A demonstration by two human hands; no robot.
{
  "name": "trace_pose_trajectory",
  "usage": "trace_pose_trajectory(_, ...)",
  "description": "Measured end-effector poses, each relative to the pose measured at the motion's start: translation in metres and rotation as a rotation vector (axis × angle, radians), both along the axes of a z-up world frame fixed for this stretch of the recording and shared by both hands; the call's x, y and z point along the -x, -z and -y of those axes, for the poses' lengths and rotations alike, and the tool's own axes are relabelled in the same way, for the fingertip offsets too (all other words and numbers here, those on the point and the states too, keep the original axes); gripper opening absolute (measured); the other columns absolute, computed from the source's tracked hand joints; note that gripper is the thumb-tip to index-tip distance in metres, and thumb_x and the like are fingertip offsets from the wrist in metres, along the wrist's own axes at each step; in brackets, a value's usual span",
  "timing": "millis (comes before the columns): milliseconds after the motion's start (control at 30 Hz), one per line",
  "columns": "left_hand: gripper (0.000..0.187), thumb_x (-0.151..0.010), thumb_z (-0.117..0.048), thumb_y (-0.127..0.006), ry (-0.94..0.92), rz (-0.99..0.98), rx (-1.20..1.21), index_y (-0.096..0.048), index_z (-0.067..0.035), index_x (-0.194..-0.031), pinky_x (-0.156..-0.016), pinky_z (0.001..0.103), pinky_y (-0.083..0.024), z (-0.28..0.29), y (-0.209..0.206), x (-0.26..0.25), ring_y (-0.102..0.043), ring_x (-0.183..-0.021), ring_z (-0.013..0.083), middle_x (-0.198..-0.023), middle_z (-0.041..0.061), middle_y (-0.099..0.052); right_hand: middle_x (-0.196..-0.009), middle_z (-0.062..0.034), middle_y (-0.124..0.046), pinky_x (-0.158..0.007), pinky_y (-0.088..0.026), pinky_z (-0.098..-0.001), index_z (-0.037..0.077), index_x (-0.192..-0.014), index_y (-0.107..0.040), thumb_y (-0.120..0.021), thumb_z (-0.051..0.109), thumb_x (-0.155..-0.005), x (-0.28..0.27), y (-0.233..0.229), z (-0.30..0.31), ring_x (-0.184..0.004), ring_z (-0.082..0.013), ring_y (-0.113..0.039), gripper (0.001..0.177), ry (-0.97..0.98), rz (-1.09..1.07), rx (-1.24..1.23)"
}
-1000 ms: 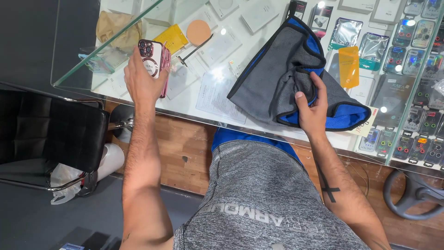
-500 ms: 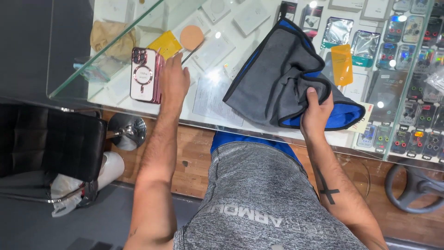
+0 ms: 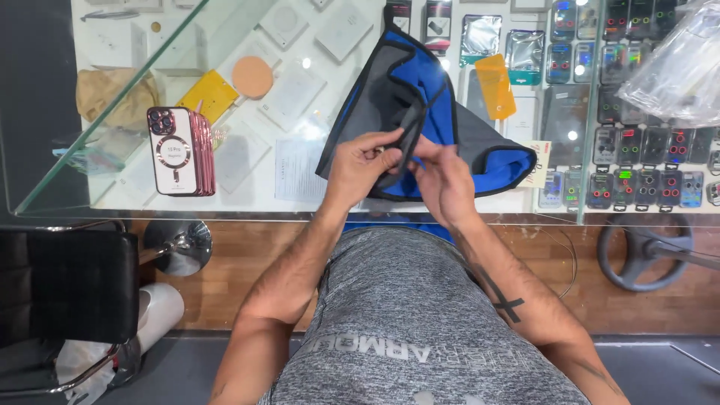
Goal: Cleaning and detailing multiple phone cases using a microfiber cloth and a small cleaning tool on a service counter.
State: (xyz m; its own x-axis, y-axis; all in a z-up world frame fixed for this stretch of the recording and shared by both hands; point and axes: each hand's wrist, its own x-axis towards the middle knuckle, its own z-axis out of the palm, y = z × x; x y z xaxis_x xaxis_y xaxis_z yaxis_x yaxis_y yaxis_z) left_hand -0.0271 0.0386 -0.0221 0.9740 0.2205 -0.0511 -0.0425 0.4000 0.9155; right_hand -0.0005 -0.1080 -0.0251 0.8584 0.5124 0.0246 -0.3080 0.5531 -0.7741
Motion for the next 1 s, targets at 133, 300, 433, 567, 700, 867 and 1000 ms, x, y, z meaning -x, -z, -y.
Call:
trace_pose_trajectory(133, 0.026, -0.076, -0.008, -0.075, 0.109, 0.024, -0.269, -0.068, -0.007, -0.1, -0.054, 0.021, -0.057, 0.002, -0.017, 0.001, -0.066, -0.069, 0.0122, -0.091, 0.008, -0.067, -0.101, -0.0144, -0.063, -0.075, -0.056, -0.0286, 0.0, -0.112, -0.05, -0.065, 0.007, -0.083, -0.007, 0.047, 0.016, -0.088, -0.0185, -0.065, 0.034, 0.255, -0.138, 0.187)
trace_pose_trajectory(300, 0.025, -0.072, -0.01, -0.079, 0.216, -0.031, -0.438, -0.069, -0.005, -0.094, -0.058, 0.019, -0.052, 0.009, -0.032, -0.003, -0.062, -0.068, 0.0084, -0.084, 0.01, -0.068, -0.084, -0.0139, -0.066, -0.066, -0.06, -0.031, -0.002, -0.097, -0.058, -0.069, 0.007, -0.081, -0.007, 0.044, 0.019, -0.072, -0.0189, -0.068, 0.022, 0.318, -0.183, 0.358)
trace_pose_trajectory(433, 0.033, -0.069, -0.011, -0.081, 0.187, -0.138, -0.329, -0.063, -0.003, -0.095, -0.056, 0.021, -0.053, 0.018, -0.024, -0.004, -0.061, -0.065, 0.0104, -0.08, 0.011, -0.067, -0.072, -0.0087, -0.064, -0.06, -0.057, -0.0247, 0.002, -0.091, -0.061, -0.062, 0.009, -0.088, -0.007, 0.036, 0.018, -0.064, -0.0147, -0.067, 0.008, 0.374, -0.129, 0.542)
trace_pose_trajectory(567, 0.021, -0.072, -0.009, -0.077, 0.132, -0.171, -0.303, -0.064, -0.002, -0.086, -0.052, 0.02, -0.052, 0.02, -0.029, -0.006, -0.06, -0.061, 0.0098, -0.077, 0.013, -0.065, -0.067, -0.0061, -0.063, -0.059, -0.054, -0.0217, 0.005, -0.086, -0.063, -0.064, 0.013, -0.088, -0.008, 0.042, 0.016, -0.063, -0.0095, -0.063, 0.008, 0.472, -0.161, 0.477)
trace_pose_trajectory(700, 0.024, -0.074, -0.011, -0.072, 0.099, -0.159, -0.35, -0.065, -0.008, -0.097, -0.049, 0.021, -0.05, 0.012, -0.017, 0.01, -0.055, -0.056, 0.0069, -0.076, 0.006, -0.064, -0.072, -0.0022, -0.06, -0.06, -0.051, -0.0182, 0.007, -0.089, -0.061, -0.049, 0.017, -0.094, -0.032, -0.002, 0.013, -0.061, -0.0051, -0.057, 0.016, 0.657, -0.239, 0.456)
trace_pose_trajectory(867, 0.016, -0.076, -0.006, -0.067, -0.054, -0.193, -0.482, -0.07, -0.008, -0.091, -0.056, 0.019, -0.049, -0.024, -0.009, 0.039, -0.056, -0.063, 0.009, -0.076, 0.007, -0.065, -0.085, -0.0046, -0.056, -0.067, -0.048, -0.0222, 0.008, -0.1, -0.054, -0.046, 0.012, -0.092, -0.058, -0.004, 0.039, -0.072, -0.0099, -0.054, 0.012, 0.673, -0.025, 0.567)
trace_pose_trajectory(1000, 0.017, -0.079, -0.005, -0.067, -0.316, -0.215, -0.477, -0.07, -0.011, -0.095, -0.064, 0.016, -0.048, -0.072, -0.012, 0.062, -0.05, -0.072, 0.0027, -0.086, 0.003, -0.064, -0.093, -0.0061, -0.053, -0.071, -0.046, -0.0246, 0.009, -0.106, -0.05, -0.045, 0.01, -0.091, -0.054, -0.008, 0.038, -0.079, -0.0128, -0.052, 0.017, 0.644, 0.095, 0.612)
